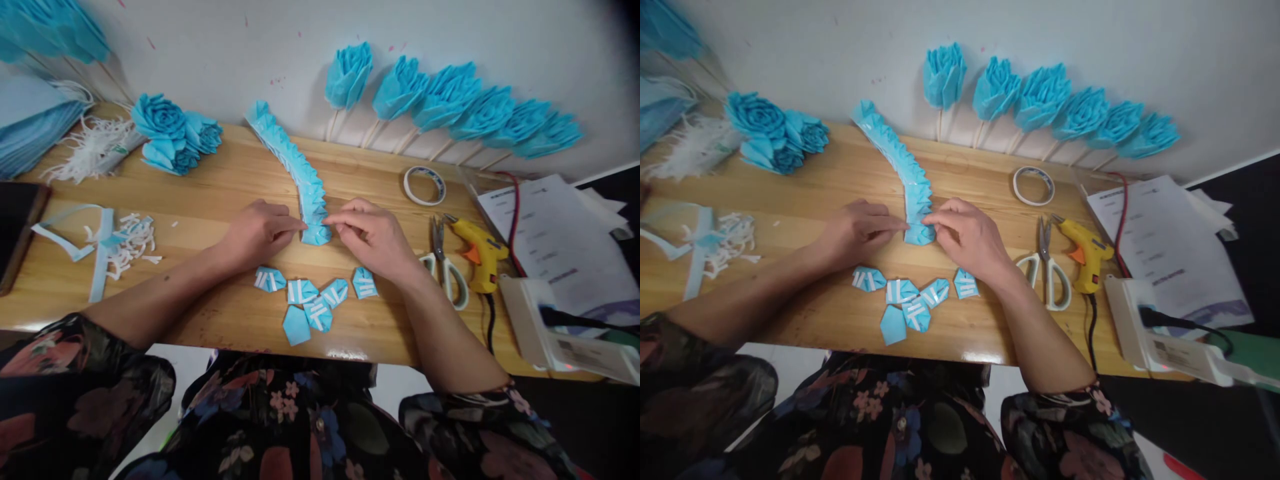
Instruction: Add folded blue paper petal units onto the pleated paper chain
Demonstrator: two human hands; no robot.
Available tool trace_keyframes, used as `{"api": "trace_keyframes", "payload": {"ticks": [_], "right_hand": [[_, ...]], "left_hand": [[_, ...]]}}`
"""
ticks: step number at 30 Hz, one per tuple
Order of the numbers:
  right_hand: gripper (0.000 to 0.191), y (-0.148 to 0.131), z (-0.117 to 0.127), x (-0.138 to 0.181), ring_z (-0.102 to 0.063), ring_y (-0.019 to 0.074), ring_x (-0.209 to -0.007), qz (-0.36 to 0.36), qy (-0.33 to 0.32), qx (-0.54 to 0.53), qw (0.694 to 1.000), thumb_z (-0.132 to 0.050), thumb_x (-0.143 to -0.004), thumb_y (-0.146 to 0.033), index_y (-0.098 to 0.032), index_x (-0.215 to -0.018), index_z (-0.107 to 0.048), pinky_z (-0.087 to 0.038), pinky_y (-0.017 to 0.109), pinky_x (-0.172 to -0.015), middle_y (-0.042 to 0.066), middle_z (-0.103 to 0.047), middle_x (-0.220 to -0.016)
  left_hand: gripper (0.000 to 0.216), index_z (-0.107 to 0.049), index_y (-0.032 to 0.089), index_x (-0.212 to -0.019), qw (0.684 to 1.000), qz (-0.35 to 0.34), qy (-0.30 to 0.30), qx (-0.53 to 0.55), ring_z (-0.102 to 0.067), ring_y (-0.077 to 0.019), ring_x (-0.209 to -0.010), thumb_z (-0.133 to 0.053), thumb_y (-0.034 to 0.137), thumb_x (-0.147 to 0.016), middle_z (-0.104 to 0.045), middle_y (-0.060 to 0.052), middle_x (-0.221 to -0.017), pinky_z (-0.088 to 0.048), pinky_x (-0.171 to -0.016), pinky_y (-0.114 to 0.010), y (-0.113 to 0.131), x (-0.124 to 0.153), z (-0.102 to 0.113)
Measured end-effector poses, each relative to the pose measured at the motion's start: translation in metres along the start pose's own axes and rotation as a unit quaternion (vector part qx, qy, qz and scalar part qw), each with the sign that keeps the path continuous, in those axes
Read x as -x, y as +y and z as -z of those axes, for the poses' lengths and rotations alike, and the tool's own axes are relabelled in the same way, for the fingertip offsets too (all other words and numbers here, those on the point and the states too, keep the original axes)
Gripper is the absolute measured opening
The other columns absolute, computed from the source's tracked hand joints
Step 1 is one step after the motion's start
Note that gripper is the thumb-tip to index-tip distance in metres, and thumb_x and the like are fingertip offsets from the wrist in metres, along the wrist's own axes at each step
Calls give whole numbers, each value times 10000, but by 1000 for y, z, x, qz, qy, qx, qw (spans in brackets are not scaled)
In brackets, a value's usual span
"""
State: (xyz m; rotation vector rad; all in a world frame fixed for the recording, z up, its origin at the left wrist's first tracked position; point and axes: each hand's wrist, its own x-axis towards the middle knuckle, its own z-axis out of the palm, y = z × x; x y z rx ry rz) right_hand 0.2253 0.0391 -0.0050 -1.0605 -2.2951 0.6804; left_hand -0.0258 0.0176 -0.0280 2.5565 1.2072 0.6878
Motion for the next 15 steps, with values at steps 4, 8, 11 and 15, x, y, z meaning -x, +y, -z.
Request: {"api": "trace_keyframes", "payload": {"ticks": [4, 8, 11, 15], "right_hand": [[334, 3, -5, 0, -662, 204, -920, 19, -6, 25, 999, -501, -885, -123, -259, -996, -785, -498, 338, -789, 52, -716, -995], [349, 6, -11, -1, -669, 213, -930, 15, -11, 48, 999, -495, -879, -104, -253, -988, -791, -506, 348, -795, 59, -727, -1012], [348, 6, -14, -1, -674, 230, -966, 0, -21, 68, 997, -503, -876, -97, -248, -997, -792, -511, 361, -812, 67, -737, -1046], [356, 6, -17, -1, -679, 235, -983, -18, -29, 71, 997, -500, -876, -84, -243, -1001, -792, -516, 366, -832, 73, -738, -1071]], "left_hand": [[307, -768, 208, -1027, 1000, -4, -1, 1, -569, -168, -683, -466, 190, -973, -676, -44, -764, -364, -679, -335, 2, -1, 2], [316, -767, 209, -1033, 1000, 9, -18, -3, -570, -175, -690, -456, 219, -977, -669, -48, -759, -371, -691, -339, 1, -2, 1], [324, -769, 207, -1001, 999, 23, -31, -19, -578, -182, -698, -448, 204, -954, -661, -48, -748, -367, -689, -342, 0, -2, -1], [335, -761, 211, -980, 998, 31, -42, -37, -584, -175, -735, -429, 192, -942, -675, -37, -777, -366, -697, -335, 1, -3, -1]]}}
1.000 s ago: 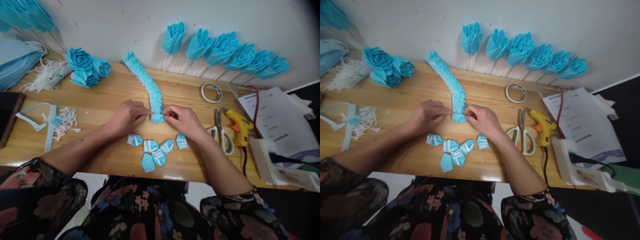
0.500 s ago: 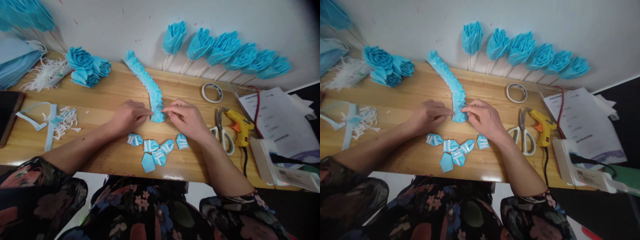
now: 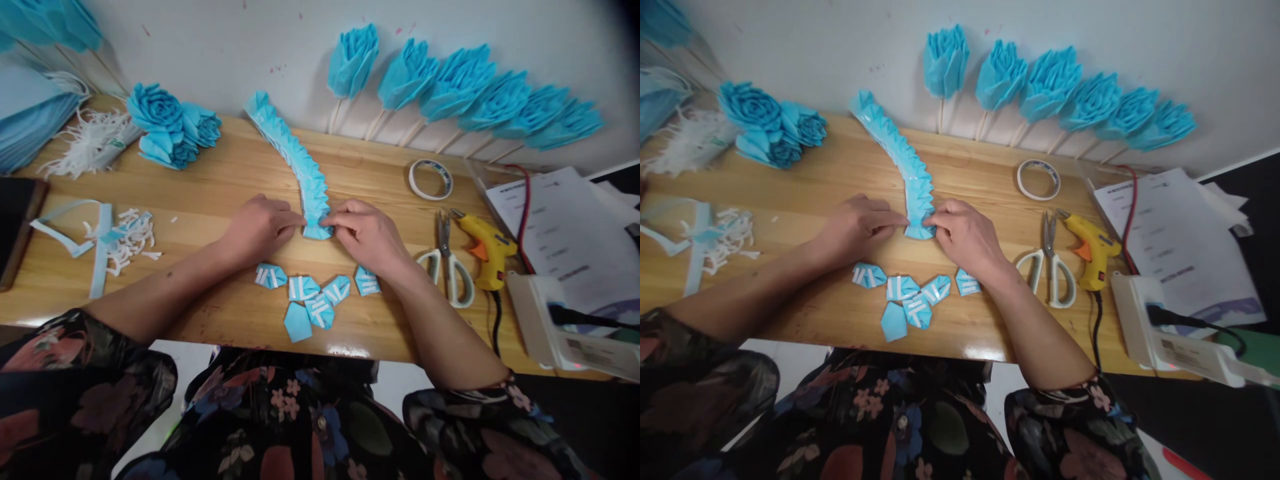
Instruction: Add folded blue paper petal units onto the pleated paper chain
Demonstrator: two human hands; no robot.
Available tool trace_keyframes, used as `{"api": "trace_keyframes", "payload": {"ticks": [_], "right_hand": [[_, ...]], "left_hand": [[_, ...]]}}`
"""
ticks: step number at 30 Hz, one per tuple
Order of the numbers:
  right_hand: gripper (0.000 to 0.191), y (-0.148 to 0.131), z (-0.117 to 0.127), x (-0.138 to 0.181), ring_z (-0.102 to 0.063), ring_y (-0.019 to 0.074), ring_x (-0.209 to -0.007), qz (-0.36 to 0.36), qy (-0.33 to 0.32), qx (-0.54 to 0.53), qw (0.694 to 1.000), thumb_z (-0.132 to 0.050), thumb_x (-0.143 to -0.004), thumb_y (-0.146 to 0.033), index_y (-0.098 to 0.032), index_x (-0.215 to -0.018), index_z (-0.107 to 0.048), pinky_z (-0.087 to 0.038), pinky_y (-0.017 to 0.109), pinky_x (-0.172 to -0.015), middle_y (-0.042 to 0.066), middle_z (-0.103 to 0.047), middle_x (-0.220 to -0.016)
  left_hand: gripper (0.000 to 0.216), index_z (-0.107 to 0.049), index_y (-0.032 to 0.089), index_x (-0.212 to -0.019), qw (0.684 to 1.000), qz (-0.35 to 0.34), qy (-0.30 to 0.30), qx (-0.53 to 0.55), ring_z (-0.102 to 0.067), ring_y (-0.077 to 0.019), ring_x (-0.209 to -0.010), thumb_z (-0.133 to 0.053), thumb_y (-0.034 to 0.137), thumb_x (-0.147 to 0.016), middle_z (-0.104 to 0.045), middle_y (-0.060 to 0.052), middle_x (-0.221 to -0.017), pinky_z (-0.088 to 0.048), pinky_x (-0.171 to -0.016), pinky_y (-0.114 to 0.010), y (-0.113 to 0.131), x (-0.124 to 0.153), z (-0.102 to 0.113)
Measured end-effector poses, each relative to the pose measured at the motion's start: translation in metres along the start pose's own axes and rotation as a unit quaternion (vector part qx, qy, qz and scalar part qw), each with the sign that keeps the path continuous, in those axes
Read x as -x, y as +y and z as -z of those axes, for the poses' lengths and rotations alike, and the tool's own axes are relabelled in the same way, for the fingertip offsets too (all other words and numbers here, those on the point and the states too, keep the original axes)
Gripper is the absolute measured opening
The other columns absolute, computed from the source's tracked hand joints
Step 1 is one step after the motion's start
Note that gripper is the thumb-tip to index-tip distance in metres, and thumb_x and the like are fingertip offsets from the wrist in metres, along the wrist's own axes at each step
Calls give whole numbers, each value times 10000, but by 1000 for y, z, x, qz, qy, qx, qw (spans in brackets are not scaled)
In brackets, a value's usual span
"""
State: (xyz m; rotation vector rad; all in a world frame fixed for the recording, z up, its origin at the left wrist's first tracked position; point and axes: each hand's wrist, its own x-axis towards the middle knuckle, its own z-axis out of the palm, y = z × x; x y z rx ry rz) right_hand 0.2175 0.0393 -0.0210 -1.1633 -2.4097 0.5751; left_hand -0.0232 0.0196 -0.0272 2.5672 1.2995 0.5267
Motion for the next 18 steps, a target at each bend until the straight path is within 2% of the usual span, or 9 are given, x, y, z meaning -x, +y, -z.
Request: {"api": "trace_keyframes", "payload": {"ticks": [7, 11, 14, 18], "right_hand": [[354, 2, 0, 0, -669, 228, -984, -5, 8, -11, 1000, -494, -879, -91, -261, -973, -790, -508, 360, -825, 63, -723, -1039], [354, 0, 4, -2, -652, 197, -931, 18, 68, -74, 995, -463, -905, -102, -250, -1006, -768, -503, 341, -832, 56, -688, -994], [370, -3, 3, -3, -619, 211, -979, 56, 101, -35, 993, -452, -884, -68, -253, -994, -752, -487, 369, -883, 54, -674, -1015], [363, -8, -6, -8, -571, 242, -1014, 94, 93, 53, 990, -468, -861, -41, -253, -941, -752, -482, 400, -864, 58, -673, -1087]], "left_hand": [[320, -766, 209, -1024, 1000, -11, -5, -24, -601, -181, -735, -460, 175, -937, -693, -43, -769, -361, -686, -324, -1, 0, 0], [322, -776, 212, -1031, 1000, -11, -1, -7, -620, -183, -742, -468, 182, -942, -699, -46, -778, -371, -698, -309, -4, 1, -2], [312, -779, 207, -1044, 1000, -4, -4, 1, -632, -187, -766, -485, 175, -945, -711, -46, -807, -370, -715, -314, -4, 1, -1], [307, -774, 202, -1070, 1000, 12, -19, -5, -638, -188, -790, -497, 157, -943, -714, -43, -823, -371, -734, -317, -1, 0, 2]]}}
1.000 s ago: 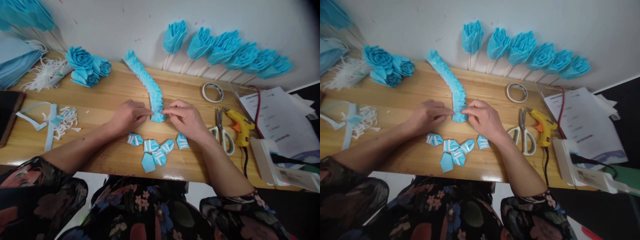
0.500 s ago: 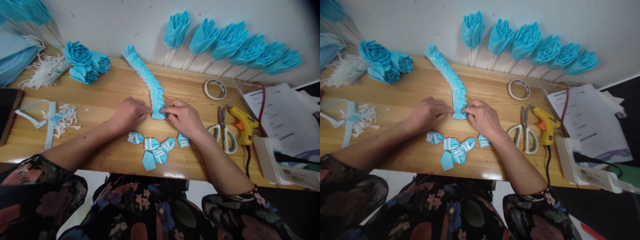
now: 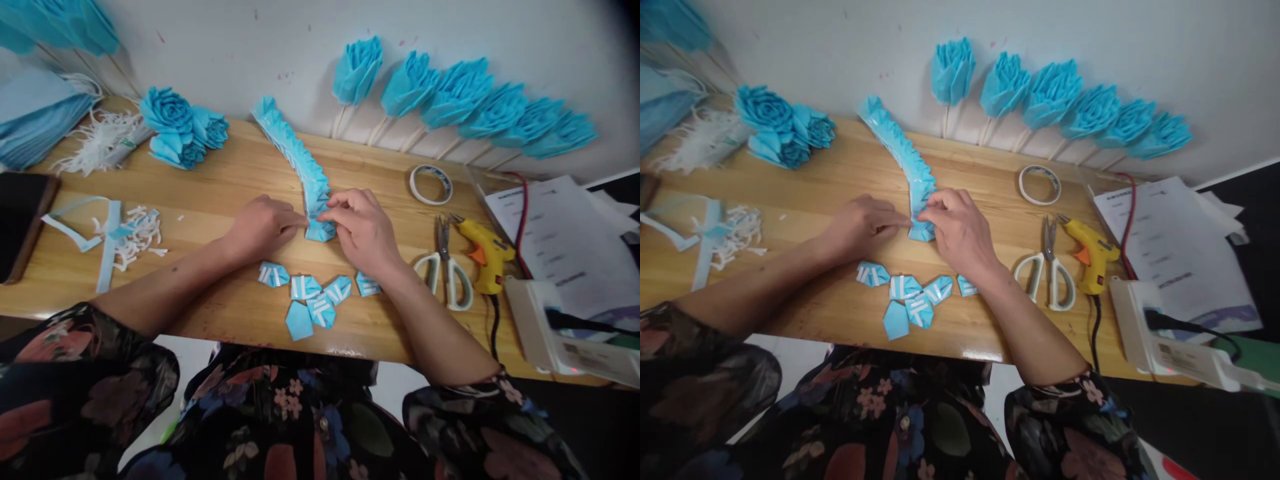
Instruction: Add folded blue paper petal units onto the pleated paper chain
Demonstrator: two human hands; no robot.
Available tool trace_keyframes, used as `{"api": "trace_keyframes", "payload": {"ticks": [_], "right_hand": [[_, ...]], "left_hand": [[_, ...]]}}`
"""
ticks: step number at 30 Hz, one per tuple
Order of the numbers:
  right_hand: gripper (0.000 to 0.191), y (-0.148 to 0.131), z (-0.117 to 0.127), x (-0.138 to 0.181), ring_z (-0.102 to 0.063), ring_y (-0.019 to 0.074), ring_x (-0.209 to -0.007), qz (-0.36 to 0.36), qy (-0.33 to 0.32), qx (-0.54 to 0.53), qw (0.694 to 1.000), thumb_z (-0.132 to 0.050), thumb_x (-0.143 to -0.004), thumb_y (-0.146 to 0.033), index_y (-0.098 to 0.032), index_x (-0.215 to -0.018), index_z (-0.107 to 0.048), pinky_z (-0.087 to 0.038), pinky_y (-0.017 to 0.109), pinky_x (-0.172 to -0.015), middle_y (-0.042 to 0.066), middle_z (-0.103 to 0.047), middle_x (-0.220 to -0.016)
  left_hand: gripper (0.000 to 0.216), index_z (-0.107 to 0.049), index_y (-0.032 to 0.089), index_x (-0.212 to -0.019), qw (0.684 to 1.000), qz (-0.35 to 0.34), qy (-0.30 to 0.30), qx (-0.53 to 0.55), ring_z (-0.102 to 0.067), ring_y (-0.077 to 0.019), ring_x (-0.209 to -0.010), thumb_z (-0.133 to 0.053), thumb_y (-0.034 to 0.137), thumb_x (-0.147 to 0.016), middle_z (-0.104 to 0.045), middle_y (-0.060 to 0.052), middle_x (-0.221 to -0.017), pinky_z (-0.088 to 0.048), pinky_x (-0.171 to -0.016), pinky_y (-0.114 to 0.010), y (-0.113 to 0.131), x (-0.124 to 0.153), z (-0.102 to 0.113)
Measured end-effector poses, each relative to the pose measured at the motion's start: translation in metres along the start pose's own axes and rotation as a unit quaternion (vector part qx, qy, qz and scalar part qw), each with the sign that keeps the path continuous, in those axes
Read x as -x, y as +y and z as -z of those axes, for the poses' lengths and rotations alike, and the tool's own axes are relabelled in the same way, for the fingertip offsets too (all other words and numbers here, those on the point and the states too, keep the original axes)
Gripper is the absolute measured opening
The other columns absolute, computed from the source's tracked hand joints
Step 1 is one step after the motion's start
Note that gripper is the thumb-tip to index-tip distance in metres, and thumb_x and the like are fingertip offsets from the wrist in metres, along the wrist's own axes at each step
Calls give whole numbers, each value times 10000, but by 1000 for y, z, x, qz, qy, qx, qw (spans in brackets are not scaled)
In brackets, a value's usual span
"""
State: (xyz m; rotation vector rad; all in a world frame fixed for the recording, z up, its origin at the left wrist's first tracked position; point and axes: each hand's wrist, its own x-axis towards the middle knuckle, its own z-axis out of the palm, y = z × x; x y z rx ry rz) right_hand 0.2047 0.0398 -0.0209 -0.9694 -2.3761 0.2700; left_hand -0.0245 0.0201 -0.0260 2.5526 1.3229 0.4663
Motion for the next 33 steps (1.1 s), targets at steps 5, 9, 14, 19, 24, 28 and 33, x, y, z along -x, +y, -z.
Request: {"api": "trace_keyframes", "payload": {"ticks": [5, 9, 14, 19, 24, 28, 33], "right_hand": [[339, -2, -6, -4, -556, 264, -1014, 9, -44, 35, 998, -477, -899, -67, -247, -891, -764, -482, 413, -819, 72, -682, -1115], [406, 10, 4, 0, -583, 225, -981, -5, 30, -33, 999, -434, -876, -21, -259, -894, -764, -489, 407, -864, 47, -684, -1087], [380, 20, 11, 6, -585, 225, -940, -28, 50, -62, 996, -466, -852, -36, -265, -843, -768, -488, 414, -839, 36, -694, -1017], [392, 18, 2, 7, -597, 239, -964, -30, 11, -71, 997, -465, -847, -25, -256, -837, -781, -490, 421, -836, 41, -717, -1025], [396, 21, 0, 7, -618, 239, -979, -30, -19, -84, 996, -461, -830, -12, -243, -807, -782, -497, 416, -851, 45, -734, -1018], [398, 20, 6, 6, -633, 219, -970, -27, 27, -111, 993, -456, -857, -29, -263, -826, -776, -489, 422, -897, 31, -731, -1002], [396, 17, 3, 6, -605, 228, -949, -39, 0, -77, 996, -456, -846, -23, -250, -823, -780, -482, 401, -834, 42, -727, -971]], "left_hand": [[311, -767, 201, -1062, 1000, 3, -12, -19, -635, -184, -803, -475, 173, -960, -717, -46, -848, -372, -738, -317, 1, 0, 1], [315, -766, 202, -1091, 1000, -6, -11, -20, -645, -196, -810, -482, 175, -956, -716, -46, -836, -371, -721, -326, -1, 0, -1], [324, -770, 204, -1068, 1000, -8, -8, -6, -649, -197, -797, -469, 174, -951, -720, -55, -834, -383, -719, -322, -2, 0, -1], [335, -778, 204, -1079, 1000, -8, -1, -9, -649, -202, -775, -467, 179, -958, -715, -54, -820, -388, -721, -334, -2, 1, 0], [338, -784, 200, -1057, 1000, -18, 18, -11, -634, -196, -740, -465, 177, -949, -700, -50, -777, -383, -693, -327, -4, 1, -2], [331, -784, 216, -1049, 1000, -19, 18, -12, -626, -188, -739, -467, 191, -957, -693, -44, -766, -376, -689, -318, -4, 1, -3], [333, -781, 217, -1065, 1000, -13, 13, -14, -617, -181, -732, -464, 198, -965, -683, -37, -751, -372, -687, -313, -4, 1, -3]]}}
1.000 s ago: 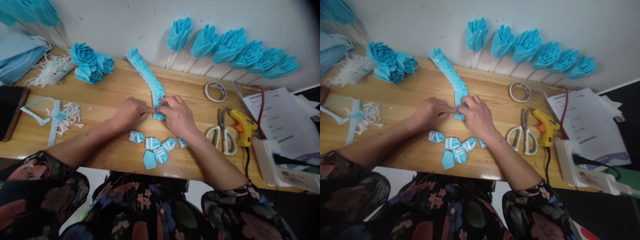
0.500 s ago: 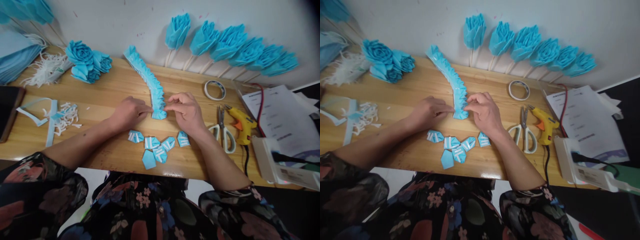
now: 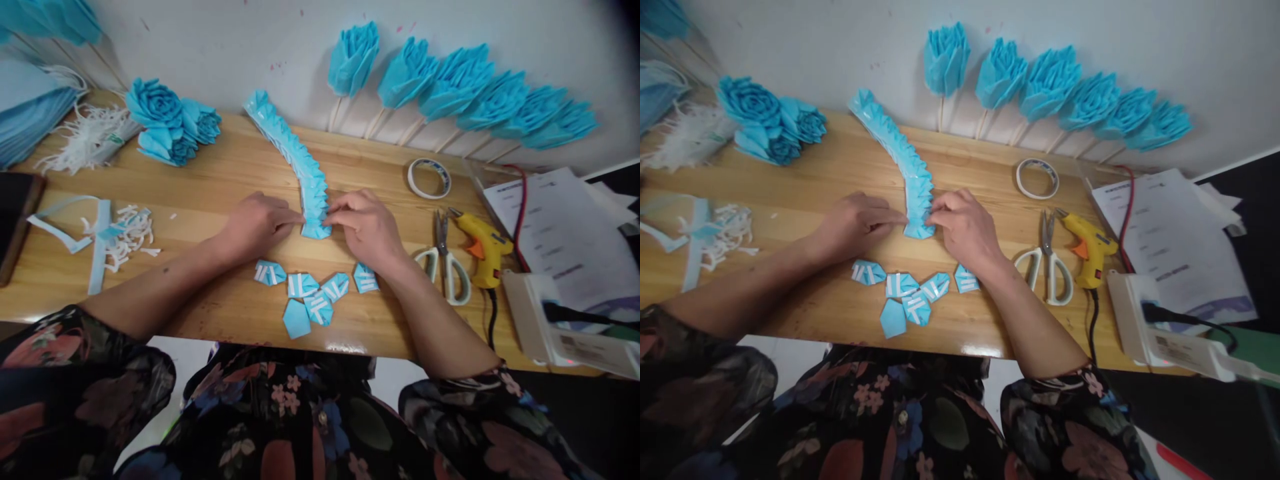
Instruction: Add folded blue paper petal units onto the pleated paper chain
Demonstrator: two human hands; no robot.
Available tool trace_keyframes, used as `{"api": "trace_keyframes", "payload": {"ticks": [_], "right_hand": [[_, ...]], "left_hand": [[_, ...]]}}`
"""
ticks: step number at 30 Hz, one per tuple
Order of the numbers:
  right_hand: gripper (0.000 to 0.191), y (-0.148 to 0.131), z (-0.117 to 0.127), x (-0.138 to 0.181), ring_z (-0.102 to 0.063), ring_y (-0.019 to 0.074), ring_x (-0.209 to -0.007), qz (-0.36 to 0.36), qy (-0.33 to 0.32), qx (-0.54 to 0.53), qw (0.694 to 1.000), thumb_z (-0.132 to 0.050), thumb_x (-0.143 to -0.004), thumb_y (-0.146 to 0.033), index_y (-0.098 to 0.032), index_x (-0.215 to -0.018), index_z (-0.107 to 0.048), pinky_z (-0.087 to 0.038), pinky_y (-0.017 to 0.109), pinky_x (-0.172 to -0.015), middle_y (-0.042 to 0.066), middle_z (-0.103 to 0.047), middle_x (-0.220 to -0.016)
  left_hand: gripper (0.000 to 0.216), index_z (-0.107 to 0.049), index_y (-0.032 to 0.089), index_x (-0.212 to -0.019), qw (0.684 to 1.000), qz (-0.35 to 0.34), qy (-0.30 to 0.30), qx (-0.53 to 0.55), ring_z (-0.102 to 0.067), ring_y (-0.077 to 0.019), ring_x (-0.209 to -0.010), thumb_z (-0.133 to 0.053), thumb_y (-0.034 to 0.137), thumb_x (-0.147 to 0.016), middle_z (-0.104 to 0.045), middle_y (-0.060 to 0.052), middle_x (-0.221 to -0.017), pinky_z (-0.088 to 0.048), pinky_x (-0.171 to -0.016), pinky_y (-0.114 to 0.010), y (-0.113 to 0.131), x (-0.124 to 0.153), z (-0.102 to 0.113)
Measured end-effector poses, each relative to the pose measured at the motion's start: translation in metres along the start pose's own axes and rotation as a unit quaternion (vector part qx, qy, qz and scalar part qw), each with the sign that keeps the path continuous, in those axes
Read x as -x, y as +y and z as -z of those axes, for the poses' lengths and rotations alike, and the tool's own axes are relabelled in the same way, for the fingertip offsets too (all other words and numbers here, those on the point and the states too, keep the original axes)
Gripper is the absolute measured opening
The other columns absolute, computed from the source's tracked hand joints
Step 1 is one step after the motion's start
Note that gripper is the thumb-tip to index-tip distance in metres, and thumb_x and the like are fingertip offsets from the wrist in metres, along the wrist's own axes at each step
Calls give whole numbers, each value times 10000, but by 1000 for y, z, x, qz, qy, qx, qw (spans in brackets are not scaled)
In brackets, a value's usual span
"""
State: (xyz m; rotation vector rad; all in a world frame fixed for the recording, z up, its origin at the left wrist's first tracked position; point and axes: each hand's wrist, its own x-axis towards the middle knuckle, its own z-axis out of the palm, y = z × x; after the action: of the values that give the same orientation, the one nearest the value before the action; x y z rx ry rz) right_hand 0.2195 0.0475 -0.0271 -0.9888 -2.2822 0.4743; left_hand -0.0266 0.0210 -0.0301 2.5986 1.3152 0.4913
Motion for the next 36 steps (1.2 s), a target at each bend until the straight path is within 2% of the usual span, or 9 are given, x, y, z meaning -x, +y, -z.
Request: {"api": "trace_keyframes", "payload": {"ticks": [2, 8, 15, 17, 24, 30, 36], "right_hand": [[399, -1, -2, 0, -596, 231, -950, -3, -16, 10, 1000, -455, -836, -15, -245, -805, -779, -477, 393, -820, 45, -723, -965], [349, -7, 3, 0, -589, 220, -918, 18, 25, -27, 999, -476, -880, -69, -253, -818, -766, -472, 394, -831, 40, -701, -965], [370, -8, -4, -1, -588, 236, -940, 7, -45, 15, 999, -469, -849, -38, -246, -803, -772, -475, 387, -795, 55, -709, -970], [368, -8, -3, -1, -588, 237, -943, 2, -44, 14, 999, -471, -842, -37, -247, -801, -771, -477, 393, -804, 55, -708, -970], [330, -9, 6, -2, -593, 231, -915, 4, 24, -17, 1000, -477, -874, -95, -262, -807, -754, -482, 425, -846, 41, -704, -963], [343, -7, 0, -1, -596, 234, -930, 33, -2, -12, 999, -478, -871, -78, -255, -816, -766, -480, 404, -816, 46, -705, -959], [367, -4, -4, 1, -600, 238, -939, 14, -30, 6, 999, -476, -842, -33, -246, -805, -772, -476, 396, -813, 47, -720, -947]], "left_hand": [[331, -780, 213, -1070, 1000, 0, 0, -1, -613, -180, -732, -468, 191, -961, -683, -37, -752, -371, -688, -316, 0, 0, 0], [323, -774, 209, -1090, 1000, 5, -9, -11, -616, -171, -755, -481, 187, -957, -706, -44, -801, -367, -705, -311, 2, 1, 2], [266, -763, 220, -1036, 1000, 19, -18, 1, -655, -192, -814, -546, 366, -988, -753, -47, -919, -393, -734, -322, 7, -1, 3], [243, -753, 210, -1040, 999, 35, -35, -1, -667, -208, -863, -577, 364, -974, -761, -55, -958, -397, -749, -326, 10, -3, 5], [242, -739, 197, -1087, 996, 53, -64, -13, -676, -243, -913, -573, 333, -975, -760, -75, -994, -387, -764, -354, 16, -6, 10], [240, -736, 198, -1104, 995, 66, -69, -8, -676, -241, -932, -578, 322, -974, -763, -78, -1012, -390, -789, -354, 17, -5, 9], [248, -736, 204, -1116, 995, 70, -72, -13, -679, -255, -938, -571, 317, -969, -762, -82, -1014, -382, -787, -367, 17, -6, 9]]}}
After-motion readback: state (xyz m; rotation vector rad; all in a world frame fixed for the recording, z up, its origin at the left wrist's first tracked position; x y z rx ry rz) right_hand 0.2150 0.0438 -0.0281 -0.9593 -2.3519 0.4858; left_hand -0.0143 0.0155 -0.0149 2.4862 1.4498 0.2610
